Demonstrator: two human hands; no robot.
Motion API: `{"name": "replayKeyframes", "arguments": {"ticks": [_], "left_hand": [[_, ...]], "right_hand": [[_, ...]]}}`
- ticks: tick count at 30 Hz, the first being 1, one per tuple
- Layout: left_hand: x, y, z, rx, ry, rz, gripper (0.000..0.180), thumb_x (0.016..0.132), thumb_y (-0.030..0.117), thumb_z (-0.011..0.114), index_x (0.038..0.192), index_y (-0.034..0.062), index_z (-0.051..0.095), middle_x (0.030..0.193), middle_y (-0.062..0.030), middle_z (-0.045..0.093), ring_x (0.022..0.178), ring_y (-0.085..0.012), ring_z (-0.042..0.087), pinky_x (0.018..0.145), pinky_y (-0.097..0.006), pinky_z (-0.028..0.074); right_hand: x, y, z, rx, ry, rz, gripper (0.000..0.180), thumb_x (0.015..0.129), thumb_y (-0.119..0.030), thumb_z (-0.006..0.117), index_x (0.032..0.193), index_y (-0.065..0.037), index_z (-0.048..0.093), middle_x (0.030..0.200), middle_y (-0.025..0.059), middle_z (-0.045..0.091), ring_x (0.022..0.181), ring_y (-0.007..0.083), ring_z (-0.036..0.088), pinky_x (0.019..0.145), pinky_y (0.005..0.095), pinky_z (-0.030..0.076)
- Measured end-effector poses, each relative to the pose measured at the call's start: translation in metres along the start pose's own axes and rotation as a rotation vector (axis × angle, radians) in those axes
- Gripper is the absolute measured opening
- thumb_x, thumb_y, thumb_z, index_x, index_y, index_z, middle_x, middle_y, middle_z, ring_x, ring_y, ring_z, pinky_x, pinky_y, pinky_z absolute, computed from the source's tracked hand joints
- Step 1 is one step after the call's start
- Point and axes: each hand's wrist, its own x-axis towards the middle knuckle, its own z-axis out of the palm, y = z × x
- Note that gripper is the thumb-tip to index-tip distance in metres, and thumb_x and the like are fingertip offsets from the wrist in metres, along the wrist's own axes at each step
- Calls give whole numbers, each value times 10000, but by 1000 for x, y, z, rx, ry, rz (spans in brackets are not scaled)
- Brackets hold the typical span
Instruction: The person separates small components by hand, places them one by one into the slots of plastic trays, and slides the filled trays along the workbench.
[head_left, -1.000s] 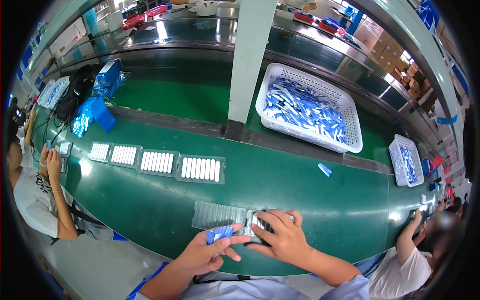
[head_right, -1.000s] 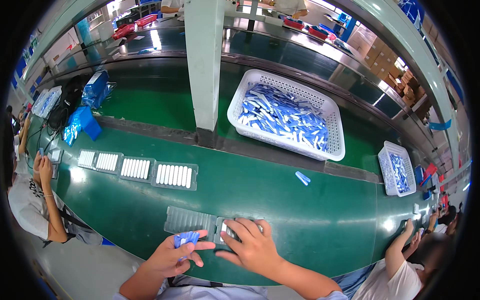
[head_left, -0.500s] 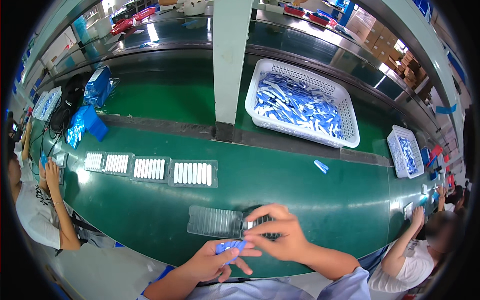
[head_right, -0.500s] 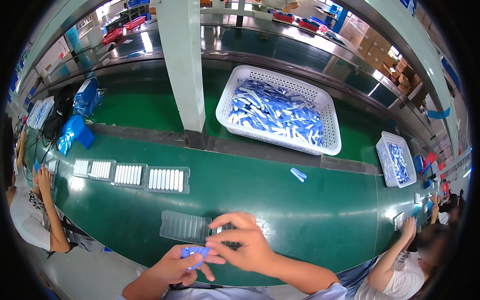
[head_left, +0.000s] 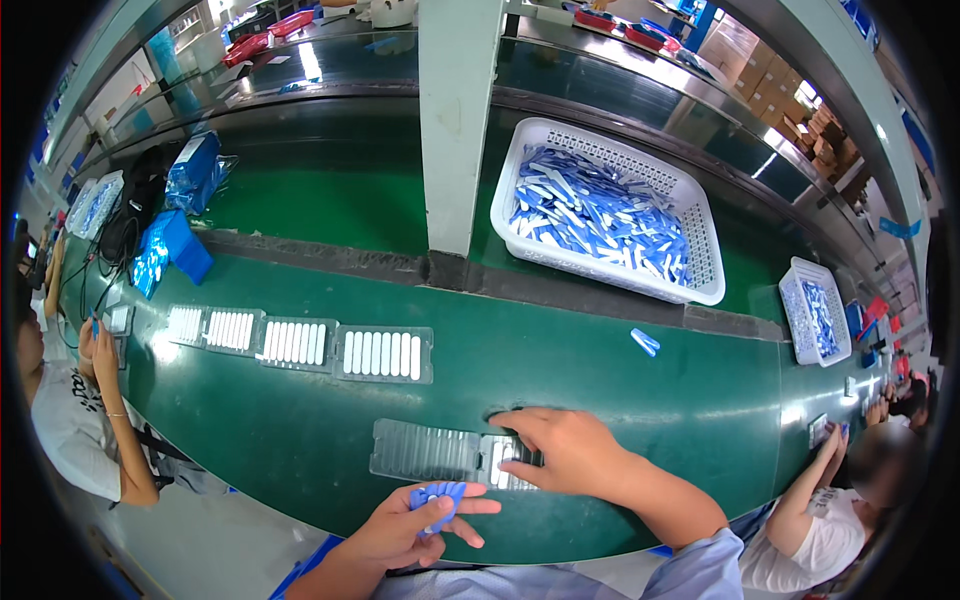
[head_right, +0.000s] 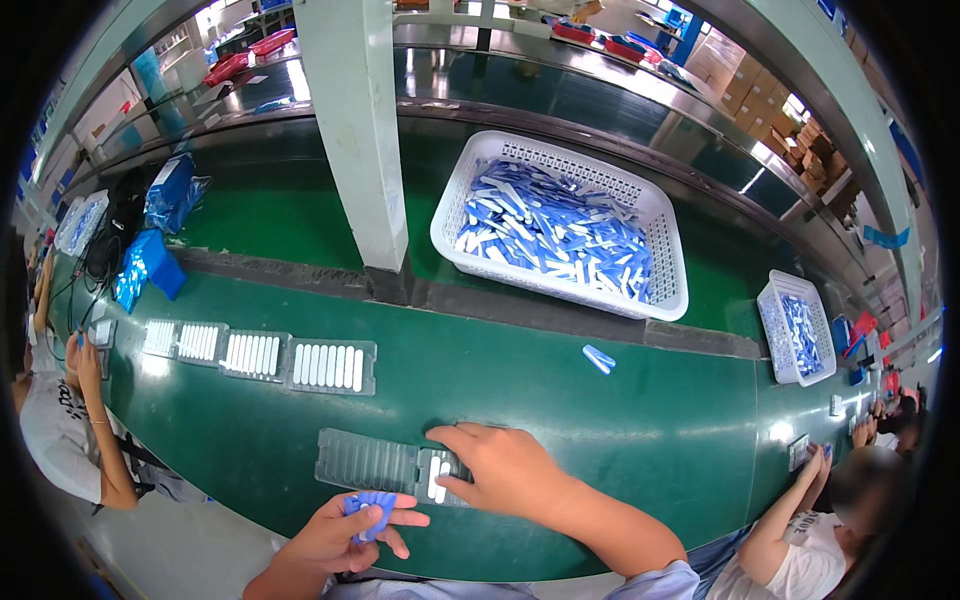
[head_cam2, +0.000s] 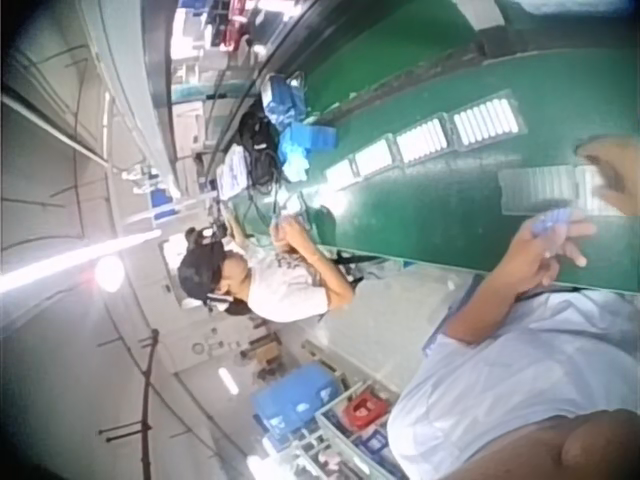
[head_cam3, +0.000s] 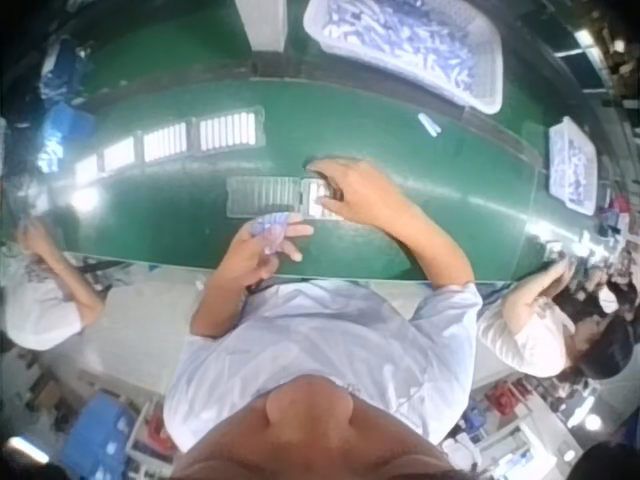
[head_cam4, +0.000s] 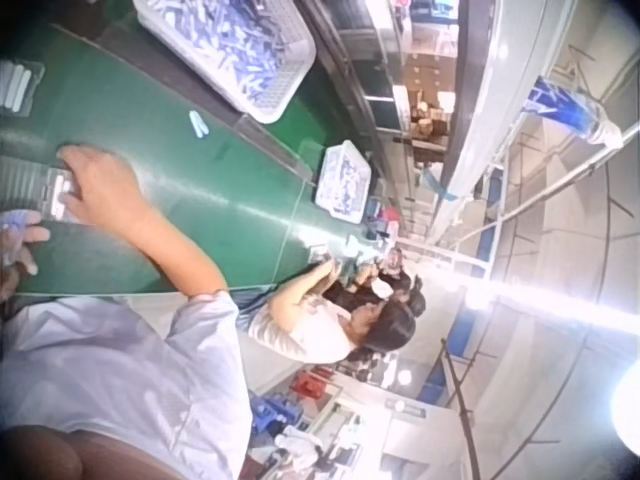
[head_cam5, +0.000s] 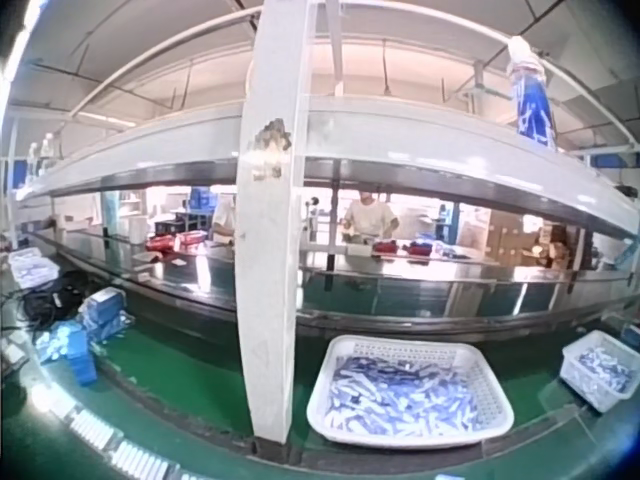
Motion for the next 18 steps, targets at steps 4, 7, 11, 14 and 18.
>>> {"name": "replayKeyframes", "arguments": {"ticks": [4,7,11,14,18], "left_hand": [[0,0,-1,-38,12,-14,497,1069,173,491,1483,-77,379,1435,-263,526,1087,-272,696,441,-198,510],[2,3,1,35,52,-26,489,1070,167,476,1483,-78,379,1441,-262,521,1088,-279,695,442,-202,510],[9,-1,-1,-37,-75,-98,486,1077,176,456,1488,-70,374,1447,-261,516,1109,-291,690,450,-215,515],[16,0,12,61,-92,-148,484,1080,182,451,1488,-67,375,1447,-262,516,1124,-297,685,455,-217,518],[7,6,18,120,-23,-112,477,1065,178,483,1463,-75,408,1413,-285,538,1065,-308,705,436,-214,492]], "right_hand": [[-5,0,-6,60,72,10,462,841,-234,767,1255,-88,624,786,61,644,738,269,663,657,394,522],[-13,-3,-7,259,47,58,452,832,-236,793,1232,-88,642,727,39,584,654,236,613,602,368,498],[-21,-24,13,481,174,-37,300,841,-203,801,1105,-96,707,650,23,540,558,190,558,516,326,453],[-25,-19,23,494,192,28,82,897,-149,755,893,-67,746,592,12,610,506,116,567,498,286,443],[-31,3,11,983,460,202,97,906,-35,741,849,40,715,627,39,656,515,57,550,449,218,376]]}}
